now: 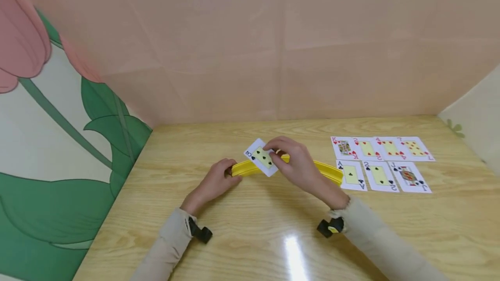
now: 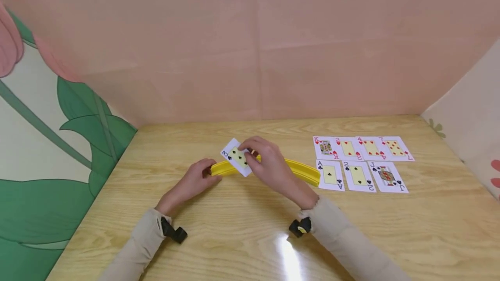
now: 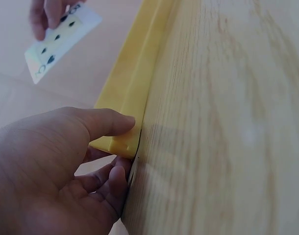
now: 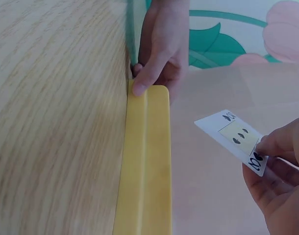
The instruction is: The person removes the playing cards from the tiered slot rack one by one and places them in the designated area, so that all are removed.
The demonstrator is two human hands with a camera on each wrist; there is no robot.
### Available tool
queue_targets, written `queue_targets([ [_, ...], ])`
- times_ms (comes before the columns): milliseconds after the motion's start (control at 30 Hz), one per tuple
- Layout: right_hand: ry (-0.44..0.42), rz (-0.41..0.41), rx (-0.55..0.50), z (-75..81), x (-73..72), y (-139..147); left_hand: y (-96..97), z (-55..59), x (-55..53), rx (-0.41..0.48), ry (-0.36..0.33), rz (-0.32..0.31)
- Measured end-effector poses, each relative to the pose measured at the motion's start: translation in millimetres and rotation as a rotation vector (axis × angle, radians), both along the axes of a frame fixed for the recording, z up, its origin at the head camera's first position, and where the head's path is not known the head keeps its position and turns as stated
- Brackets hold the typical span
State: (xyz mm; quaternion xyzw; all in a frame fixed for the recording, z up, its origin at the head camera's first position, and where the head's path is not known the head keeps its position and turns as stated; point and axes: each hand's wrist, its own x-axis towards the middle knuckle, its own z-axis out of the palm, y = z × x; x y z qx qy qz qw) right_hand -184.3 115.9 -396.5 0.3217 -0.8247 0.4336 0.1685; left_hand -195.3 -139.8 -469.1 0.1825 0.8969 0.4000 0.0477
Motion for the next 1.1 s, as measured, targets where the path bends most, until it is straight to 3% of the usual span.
queue_targets([
  [367,0.076,-0.025,-0.055,16.0,9.5,6.0,-5.2,-2.9,0.9,-0.001,-0.011,0.001],
  [733,0.167,-0.089,-0.027,36.6,20.7,29.3,-10.7,-3.7,2.2,-0.013,0.017,0.002],
  [867,0.192,-0.096,-0.031,37.6,24.3,40.9,-10.5,-3.6,1.6,-0.011,0.021,-0.007],
  [1100,0.153,-0.116,-0.03,33.1,33.3,62.6,-10.1,-2.6,2.4,-0.007,0.006,-0.004],
])
